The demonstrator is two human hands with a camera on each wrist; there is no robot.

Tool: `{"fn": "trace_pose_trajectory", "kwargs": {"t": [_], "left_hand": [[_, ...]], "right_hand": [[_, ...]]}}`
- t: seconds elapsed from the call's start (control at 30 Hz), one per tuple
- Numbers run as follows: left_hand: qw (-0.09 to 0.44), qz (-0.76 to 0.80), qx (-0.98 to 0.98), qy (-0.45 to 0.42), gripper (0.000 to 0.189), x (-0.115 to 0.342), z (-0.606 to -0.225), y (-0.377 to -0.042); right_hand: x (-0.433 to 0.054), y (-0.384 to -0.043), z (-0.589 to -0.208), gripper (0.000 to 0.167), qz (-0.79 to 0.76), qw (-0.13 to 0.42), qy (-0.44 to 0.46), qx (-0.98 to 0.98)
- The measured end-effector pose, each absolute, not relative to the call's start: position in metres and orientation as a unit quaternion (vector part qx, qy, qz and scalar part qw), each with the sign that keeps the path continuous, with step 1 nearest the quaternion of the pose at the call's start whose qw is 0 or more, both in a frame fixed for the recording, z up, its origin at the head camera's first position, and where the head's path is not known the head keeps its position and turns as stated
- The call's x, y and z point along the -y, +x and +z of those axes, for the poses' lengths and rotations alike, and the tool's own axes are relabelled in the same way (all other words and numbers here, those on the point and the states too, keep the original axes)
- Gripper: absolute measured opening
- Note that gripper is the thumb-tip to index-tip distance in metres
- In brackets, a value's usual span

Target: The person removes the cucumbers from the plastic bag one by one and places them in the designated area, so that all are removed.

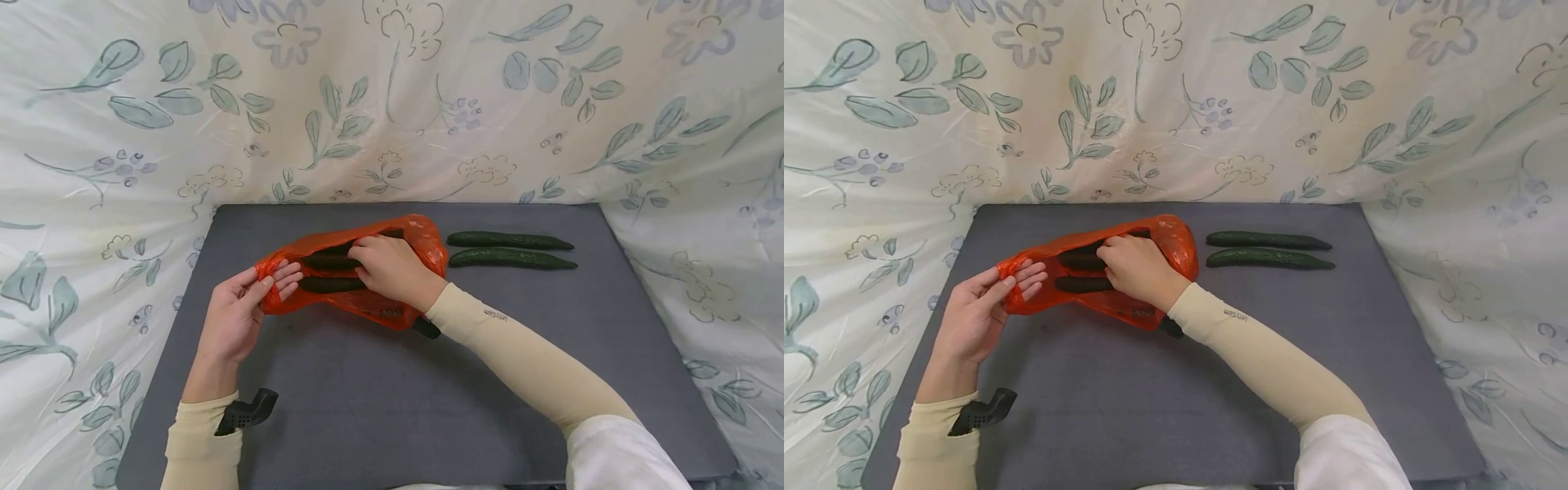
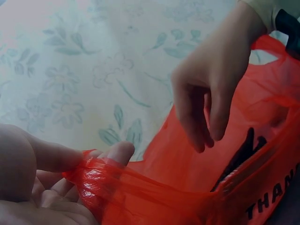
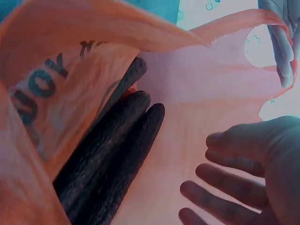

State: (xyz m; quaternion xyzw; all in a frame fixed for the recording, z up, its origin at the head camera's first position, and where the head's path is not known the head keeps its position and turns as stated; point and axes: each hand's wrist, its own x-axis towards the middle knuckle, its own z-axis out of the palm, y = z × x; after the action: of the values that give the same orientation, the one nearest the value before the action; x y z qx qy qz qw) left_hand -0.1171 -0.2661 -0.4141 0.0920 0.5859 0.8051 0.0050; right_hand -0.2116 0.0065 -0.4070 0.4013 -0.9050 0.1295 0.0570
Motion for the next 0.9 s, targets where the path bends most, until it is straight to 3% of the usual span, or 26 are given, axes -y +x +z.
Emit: {"fn": "trace_pose_trajectory", "kwargs": {"t": [0.33,0.67,0.9], "left_hand": [[0.011,0.806,-0.585,0.091,0.047,0.268,-0.415,-0.117],[0.014,0.809,-0.581,0.089,0.047,0.267,-0.416,-0.117],[0.017,0.811,-0.579,0.087,0.047,0.267,-0.418,-0.118]], "right_hand": [[0.006,-0.225,-0.418,0.010,0.143,0.054,0.369,0.917],[0.011,-0.238,-0.442,0.006,0.128,-0.015,0.341,0.931],[0.010,-0.242,-0.462,0.025,0.106,-0.042,0.327,0.938]]}}
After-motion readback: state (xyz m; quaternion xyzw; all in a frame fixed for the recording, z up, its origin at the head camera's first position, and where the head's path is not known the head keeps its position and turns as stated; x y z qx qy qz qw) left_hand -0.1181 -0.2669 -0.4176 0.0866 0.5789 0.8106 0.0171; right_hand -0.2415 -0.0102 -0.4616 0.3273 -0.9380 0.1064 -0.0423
